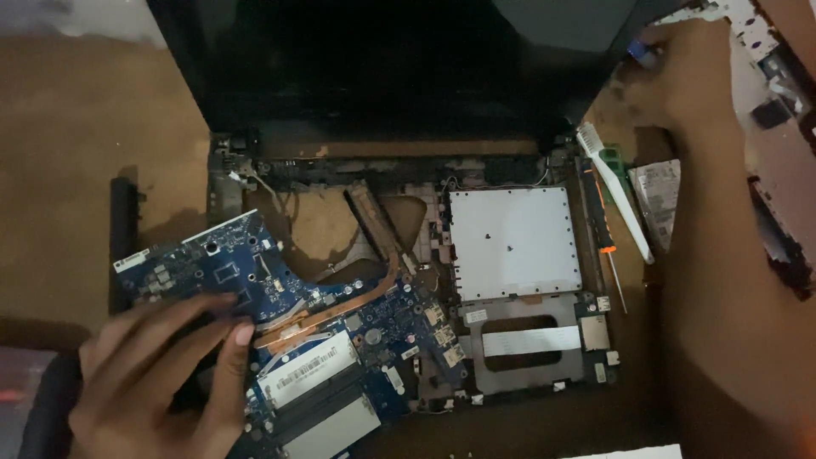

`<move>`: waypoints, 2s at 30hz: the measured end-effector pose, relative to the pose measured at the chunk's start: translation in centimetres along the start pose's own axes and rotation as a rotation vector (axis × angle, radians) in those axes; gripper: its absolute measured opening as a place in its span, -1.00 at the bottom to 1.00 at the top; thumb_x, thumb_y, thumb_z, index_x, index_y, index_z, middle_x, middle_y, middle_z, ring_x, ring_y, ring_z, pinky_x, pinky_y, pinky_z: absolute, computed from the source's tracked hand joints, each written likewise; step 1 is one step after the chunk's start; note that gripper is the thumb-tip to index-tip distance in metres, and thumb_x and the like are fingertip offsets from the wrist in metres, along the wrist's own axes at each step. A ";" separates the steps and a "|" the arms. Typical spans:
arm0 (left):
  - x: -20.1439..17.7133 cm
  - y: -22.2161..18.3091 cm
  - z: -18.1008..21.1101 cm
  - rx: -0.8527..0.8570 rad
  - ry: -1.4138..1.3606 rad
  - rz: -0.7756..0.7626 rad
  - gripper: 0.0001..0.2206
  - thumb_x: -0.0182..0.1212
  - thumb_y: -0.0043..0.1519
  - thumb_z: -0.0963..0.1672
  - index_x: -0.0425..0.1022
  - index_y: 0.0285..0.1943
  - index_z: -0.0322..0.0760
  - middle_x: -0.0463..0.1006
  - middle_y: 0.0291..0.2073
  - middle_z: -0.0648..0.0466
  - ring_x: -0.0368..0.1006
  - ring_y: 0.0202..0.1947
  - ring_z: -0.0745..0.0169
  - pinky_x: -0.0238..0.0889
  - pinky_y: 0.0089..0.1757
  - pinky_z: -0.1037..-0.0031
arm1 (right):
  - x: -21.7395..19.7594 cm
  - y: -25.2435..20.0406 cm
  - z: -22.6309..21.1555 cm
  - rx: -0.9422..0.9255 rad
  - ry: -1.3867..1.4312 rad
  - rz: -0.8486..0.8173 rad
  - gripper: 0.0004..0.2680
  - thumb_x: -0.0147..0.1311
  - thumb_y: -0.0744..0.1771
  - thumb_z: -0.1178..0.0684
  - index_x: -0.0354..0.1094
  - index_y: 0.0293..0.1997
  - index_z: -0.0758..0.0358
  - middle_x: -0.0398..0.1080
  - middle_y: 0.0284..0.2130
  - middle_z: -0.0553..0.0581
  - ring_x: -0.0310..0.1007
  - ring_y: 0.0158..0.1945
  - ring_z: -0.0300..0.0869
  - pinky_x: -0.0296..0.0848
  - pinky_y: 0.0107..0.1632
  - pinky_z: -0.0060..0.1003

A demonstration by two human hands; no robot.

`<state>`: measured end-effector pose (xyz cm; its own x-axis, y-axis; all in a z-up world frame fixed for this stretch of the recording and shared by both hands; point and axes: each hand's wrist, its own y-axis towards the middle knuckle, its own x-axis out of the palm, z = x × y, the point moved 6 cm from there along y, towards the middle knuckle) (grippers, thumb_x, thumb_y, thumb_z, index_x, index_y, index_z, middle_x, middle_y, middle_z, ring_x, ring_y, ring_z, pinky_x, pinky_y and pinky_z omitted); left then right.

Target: Disassembling a laptop by removing screws and lifting the motherboard from the casing.

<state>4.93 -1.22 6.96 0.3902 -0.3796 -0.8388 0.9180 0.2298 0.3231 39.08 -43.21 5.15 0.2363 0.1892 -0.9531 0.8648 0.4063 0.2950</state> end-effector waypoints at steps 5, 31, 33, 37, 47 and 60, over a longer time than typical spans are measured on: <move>0.0 -0.2 0.0 -0.004 0.026 0.037 -0.87 0.36 0.26 -0.13 0.72 -0.16 -0.30 0.70 -0.11 0.00 0.54 0.04 -0.06 0.33 0.05 0.10 | 1.4 -0.6 4.5 -0.025 -0.071 0.024 -0.95 0.21 0.30 0.19 0.43 -0.35 0.28 0.14 -0.54 0.06 0.03 -0.35 -0.23 0.03 -0.30 -0.21; 0.3 -0.3 -0.6 0.025 0.038 -0.007 -0.83 0.33 0.26 -0.08 0.72 -0.11 -0.24 0.69 -0.07 0.06 0.52 0.07 0.00 0.31 0.06 0.11 | -2.9 -2.0 4.9 -0.093 -0.097 -0.010 -0.85 0.34 0.43 0.17 0.63 0.13 0.14 0.59 -0.03 0.16 0.53 -0.01 -0.01 0.43 -0.07 -0.15; 0.0 -0.2 -0.1 0.021 -0.013 -0.003 -0.86 0.34 0.25 -0.11 0.72 -0.17 -0.27 0.68 -0.07 0.02 0.50 0.08 -0.05 0.30 0.10 0.07 | -4.9 -3.1 2.5 -0.169 0.066 -0.012 -0.91 0.35 0.47 0.29 0.60 0.08 0.31 0.57 -0.01 0.25 0.54 0.04 -0.01 0.45 0.06 -0.16; -0.1 -0.1 -0.1 0.021 -0.033 0.001 -0.85 0.30 0.26 -0.09 0.72 -0.23 -0.24 0.68 -0.07 0.06 0.50 0.08 -0.05 0.29 0.09 0.04 | -9.0 -5.1 -10.4 -0.061 0.112 -0.292 -0.88 0.33 0.29 0.16 0.60 -0.11 0.21 0.61 -0.30 0.17 0.54 -0.50 -0.18 0.47 -0.42 -0.26; -0.7 -0.4 -0.6 0.158 -0.085 -0.014 -0.91 0.31 0.24 -0.15 0.69 -0.26 -0.25 0.67 -0.08 0.03 0.48 0.07 -0.02 0.26 0.10 0.06 | -4.7 -11.4 -19.9 -0.381 0.186 -0.204 -0.88 0.23 0.27 0.23 0.58 -0.16 0.28 0.62 -0.27 0.19 0.67 -0.25 -0.04 0.67 -0.27 -0.23; -0.9 -0.4 -0.9 0.180 -0.128 0.007 -0.89 0.32 0.22 -0.13 0.69 -0.18 -0.24 0.66 -0.03 0.05 0.50 0.05 -0.05 0.23 0.04 -0.02 | -4.1 -12.5 -18.7 -0.357 0.139 -0.180 -0.83 0.21 0.31 0.14 0.52 -0.02 0.22 0.52 -0.54 0.05 0.40 -0.68 -0.28 0.51 -0.44 -0.39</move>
<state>4.16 -0.16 7.14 0.3914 -0.4918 -0.7778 0.9086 0.0730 0.4112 18.99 -32.39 6.63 0.0121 0.1960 -0.9805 0.6732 0.7234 0.1529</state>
